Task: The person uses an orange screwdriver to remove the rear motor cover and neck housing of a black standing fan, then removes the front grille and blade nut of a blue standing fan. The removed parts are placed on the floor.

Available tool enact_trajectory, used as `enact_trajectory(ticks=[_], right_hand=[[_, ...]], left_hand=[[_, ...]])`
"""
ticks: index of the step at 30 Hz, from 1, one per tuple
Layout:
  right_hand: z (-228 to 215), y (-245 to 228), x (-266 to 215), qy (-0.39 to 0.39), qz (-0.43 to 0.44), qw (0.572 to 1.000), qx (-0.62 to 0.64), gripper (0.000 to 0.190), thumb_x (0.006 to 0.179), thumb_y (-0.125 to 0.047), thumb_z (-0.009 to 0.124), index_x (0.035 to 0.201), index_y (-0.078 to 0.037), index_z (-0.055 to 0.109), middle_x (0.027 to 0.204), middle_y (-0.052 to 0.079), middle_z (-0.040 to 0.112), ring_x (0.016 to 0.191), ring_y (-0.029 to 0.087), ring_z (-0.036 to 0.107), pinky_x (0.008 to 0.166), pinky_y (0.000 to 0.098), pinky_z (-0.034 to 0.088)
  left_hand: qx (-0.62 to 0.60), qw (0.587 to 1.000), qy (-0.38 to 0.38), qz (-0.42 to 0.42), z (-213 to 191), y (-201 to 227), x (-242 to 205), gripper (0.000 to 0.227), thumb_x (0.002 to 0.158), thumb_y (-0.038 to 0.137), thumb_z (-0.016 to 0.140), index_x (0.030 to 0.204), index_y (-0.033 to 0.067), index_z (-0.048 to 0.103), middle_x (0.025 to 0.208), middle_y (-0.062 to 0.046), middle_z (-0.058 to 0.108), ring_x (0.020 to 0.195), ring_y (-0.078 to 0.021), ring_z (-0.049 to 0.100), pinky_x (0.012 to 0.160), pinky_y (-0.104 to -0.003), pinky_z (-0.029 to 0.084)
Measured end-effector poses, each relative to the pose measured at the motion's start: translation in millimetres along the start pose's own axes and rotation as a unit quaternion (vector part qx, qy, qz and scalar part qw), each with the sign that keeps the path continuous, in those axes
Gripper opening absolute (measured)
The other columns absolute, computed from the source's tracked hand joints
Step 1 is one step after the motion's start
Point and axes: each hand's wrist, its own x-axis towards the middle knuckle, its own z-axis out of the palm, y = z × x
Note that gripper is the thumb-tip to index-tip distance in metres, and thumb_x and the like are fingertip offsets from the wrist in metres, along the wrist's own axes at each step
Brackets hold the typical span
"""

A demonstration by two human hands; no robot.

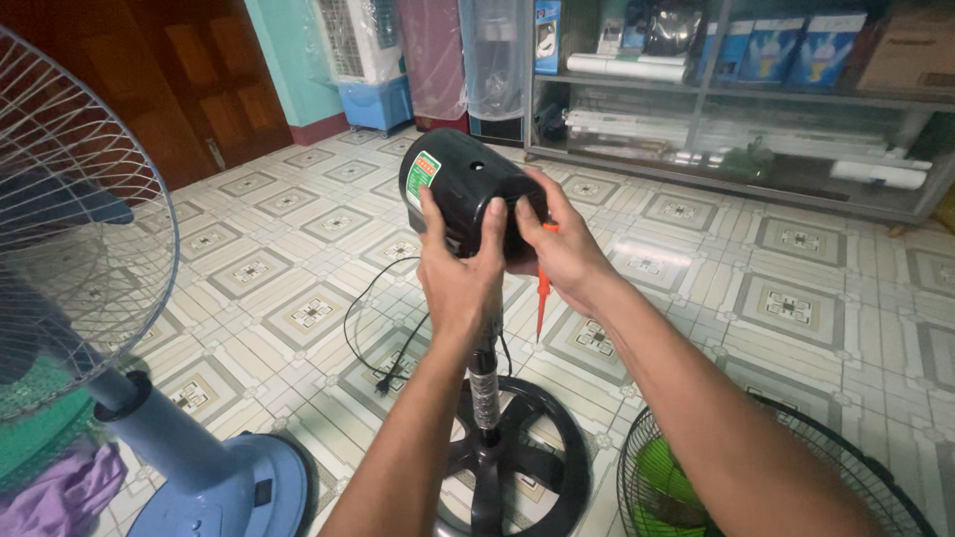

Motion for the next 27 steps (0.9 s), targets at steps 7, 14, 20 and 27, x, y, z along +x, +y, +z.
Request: enact_trajectory(ticks=[7, 14, 20, 27], right_hand=[[11.7, -15.7, 17.9, -0.007, 0.048, 0.994, -0.093, 0.053, 0.100, -0.032, 0.058, 0.150, -0.022, 0.043, 0.116, 0.009, 0.064, 0.095, 0.019, 0.063, 0.067, 0.0361, 0.059], [21.8, -28.4, 26.4, -0.024, 0.069, 0.986, -0.148, 0.054, 0.099, -0.035, 0.057, 0.150, -0.024, 0.041, 0.120, 0.008, 0.062, 0.101, 0.019, 0.062, 0.072, 0.0433, 0.058], [21.7, -35.1, 15.0, -0.025, 0.086, 0.986, -0.138, 0.058, 0.099, -0.036, 0.055, 0.153, -0.027, 0.036, 0.136, 0.009, 0.056, 0.117, 0.025, 0.061, 0.084, 0.0486, 0.057], [19.2, -30.1, 14.2, 0.005, 0.029, 0.973, -0.228, 0.065, 0.098, -0.038, 0.057, 0.156, -0.024, 0.033, 0.149, 0.011, 0.051, 0.131, 0.029, 0.057, 0.099, 0.0459, 0.054]], left_hand=[[-0.050, 0.996, 0.035, -0.066, -2.3, -5.4, 11.6, 0.102, 0.083, 0.055, 0.073, 0.154, -0.0067, 0.033, 0.108, -0.018, 0.076, 0.098, -0.0203, 0.074, 0.087, -0.031, 0.056], [-0.064, 0.992, 0.035, -0.104, -6.9, -6.6, 18.6, 0.101, 0.083, 0.057, 0.070, 0.155, -0.0042, 0.034, 0.105, -0.017, 0.078, 0.096, -0.0220, 0.074, 0.085, -0.031, 0.056], [-0.033, 0.997, 0.021, -0.072, -10.5, -43.7, 12.9, 0.092, 0.094, 0.059, 0.057, 0.160, 0.0024, 0.030, 0.138, -0.023, 0.060, 0.127, -0.0272, 0.059, 0.106, -0.036, 0.043], [0.034, 0.993, 0.077, -0.087, 2.3, -122.1, -12.8, 0.082, 0.088, 0.029, 0.062, 0.158, 0.0012, 0.029, 0.152, -0.030, 0.046, 0.137, -0.0412, 0.050, 0.112, -0.044, 0.037]])
